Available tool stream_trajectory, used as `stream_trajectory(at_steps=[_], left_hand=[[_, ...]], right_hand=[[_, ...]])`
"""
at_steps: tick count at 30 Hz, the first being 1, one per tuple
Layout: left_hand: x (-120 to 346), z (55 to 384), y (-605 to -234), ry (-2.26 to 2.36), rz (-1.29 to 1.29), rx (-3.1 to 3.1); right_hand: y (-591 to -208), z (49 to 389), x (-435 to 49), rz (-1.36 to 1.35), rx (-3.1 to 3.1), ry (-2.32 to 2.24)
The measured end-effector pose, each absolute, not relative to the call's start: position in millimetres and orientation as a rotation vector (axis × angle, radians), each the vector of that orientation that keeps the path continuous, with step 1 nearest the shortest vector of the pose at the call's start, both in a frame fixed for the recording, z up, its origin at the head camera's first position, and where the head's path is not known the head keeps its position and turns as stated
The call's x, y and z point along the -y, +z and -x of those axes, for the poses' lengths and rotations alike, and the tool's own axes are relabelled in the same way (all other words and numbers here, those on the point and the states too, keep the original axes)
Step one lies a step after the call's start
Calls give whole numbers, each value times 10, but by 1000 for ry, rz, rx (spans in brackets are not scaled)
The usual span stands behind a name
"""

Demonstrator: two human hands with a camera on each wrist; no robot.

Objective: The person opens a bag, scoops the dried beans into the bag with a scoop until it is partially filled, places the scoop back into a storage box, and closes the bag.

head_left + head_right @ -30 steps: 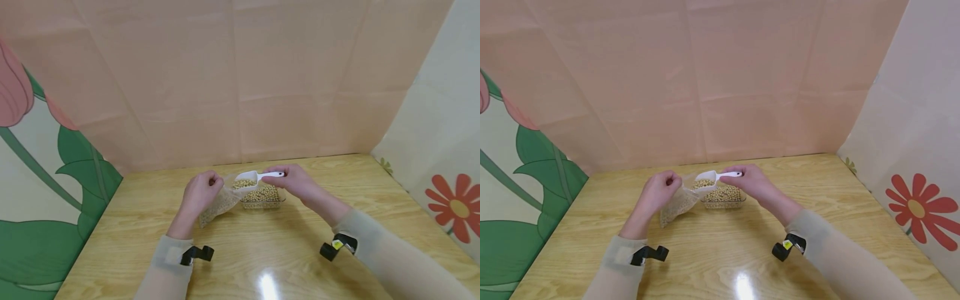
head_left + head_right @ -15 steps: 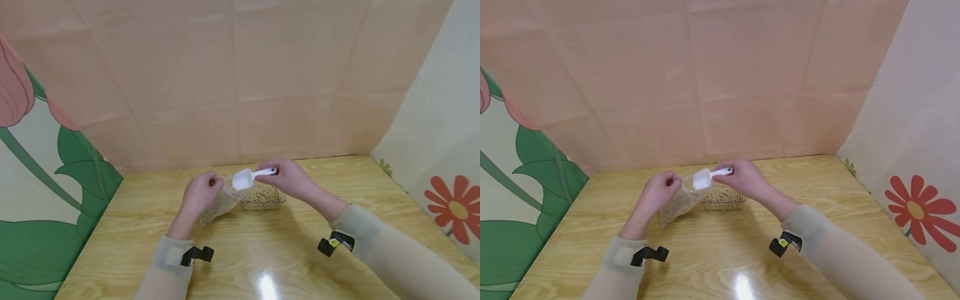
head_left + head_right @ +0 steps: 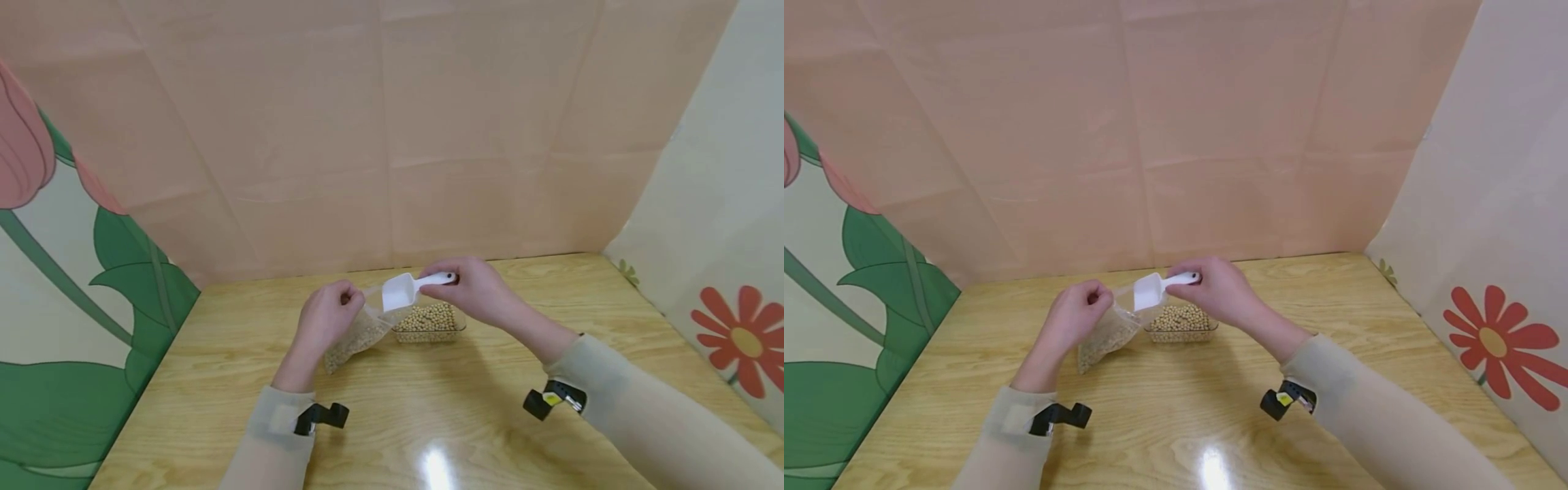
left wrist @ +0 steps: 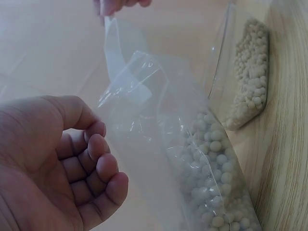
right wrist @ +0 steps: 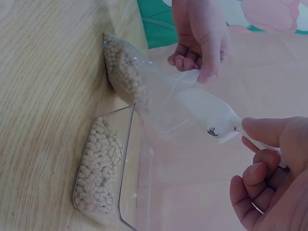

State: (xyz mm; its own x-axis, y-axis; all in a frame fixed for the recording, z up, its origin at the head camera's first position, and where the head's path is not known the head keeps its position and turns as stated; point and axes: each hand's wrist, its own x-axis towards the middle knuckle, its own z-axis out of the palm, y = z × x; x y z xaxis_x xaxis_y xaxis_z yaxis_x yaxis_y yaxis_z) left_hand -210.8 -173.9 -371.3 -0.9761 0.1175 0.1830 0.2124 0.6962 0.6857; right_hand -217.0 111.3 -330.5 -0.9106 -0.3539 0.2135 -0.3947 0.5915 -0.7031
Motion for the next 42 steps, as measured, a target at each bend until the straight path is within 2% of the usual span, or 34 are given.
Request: stream_trajectory(at_steps=[8, 15, 22, 42], left_hand=[[1743, 2105, -3721, -1148, 277, 2774], [1742, 2110, -3714, -1140, 273, 2763], [1749, 2106, -3726, -1139, 273, 2768], [1746, 2090, -3701, -1166, 265, 2766]], right_hand=[[-3287, 2130, -1366, -611, 2741, 1330], [-3265, 2147, -1655, -505, 2786, 1209], [-3255, 2183, -1828, -529, 2830, 1136], [-3336, 2408, -1854, -563, 2973, 832]])
